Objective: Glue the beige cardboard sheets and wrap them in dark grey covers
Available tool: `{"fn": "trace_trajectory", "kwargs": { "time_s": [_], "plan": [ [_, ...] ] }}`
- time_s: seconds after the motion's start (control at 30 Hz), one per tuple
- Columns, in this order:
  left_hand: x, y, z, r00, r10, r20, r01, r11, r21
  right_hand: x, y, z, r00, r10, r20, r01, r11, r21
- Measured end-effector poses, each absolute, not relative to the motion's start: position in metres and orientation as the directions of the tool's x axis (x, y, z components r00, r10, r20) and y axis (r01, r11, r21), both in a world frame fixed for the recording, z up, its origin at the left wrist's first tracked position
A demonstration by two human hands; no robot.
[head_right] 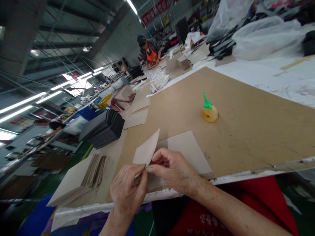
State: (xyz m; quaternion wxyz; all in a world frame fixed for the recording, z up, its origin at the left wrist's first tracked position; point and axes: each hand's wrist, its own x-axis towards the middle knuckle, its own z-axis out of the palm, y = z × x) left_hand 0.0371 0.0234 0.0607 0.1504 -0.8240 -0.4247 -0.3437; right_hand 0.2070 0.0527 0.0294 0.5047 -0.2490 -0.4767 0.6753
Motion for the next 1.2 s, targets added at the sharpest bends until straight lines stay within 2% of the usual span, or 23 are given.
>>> {"fn": "trace_trajectory", "kwargs": {
  "time_s": [0.27, 0.57, 0.87, 1.1, 1.2],
  "plan": [
    [0.038, 0.022, 0.061, 0.394, 0.615, 0.683, 0.81, -0.584, 0.059, 0.205, 0.053, 0.027, -0.331, 0.93, 0.163, -0.439, 0.001, -0.898],
    [0.037, 0.022, 0.063, 0.388, 0.646, 0.658, 0.809, -0.58, 0.093, 0.203, 0.053, 0.032, -0.297, 0.942, 0.157, -0.337, 0.051, -0.94],
    [0.036, 0.023, 0.061, 0.382, 0.642, 0.664, 0.809, -0.581, 0.096, 0.2, 0.05, 0.038, -0.265, 0.958, 0.112, -0.312, 0.024, -0.95],
    [0.037, 0.026, 0.062, 0.378, 0.645, 0.664, 0.818, -0.569, 0.086, 0.198, 0.05, 0.035, -0.185, 0.95, 0.251, -0.199, 0.214, -0.956],
    [0.038, 0.026, 0.063, 0.378, 0.639, 0.67, 0.815, -0.573, 0.086, 0.196, 0.049, 0.032, -0.175, 0.948, 0.266, -0.186, 0.234, -0.954]
  ]
}}
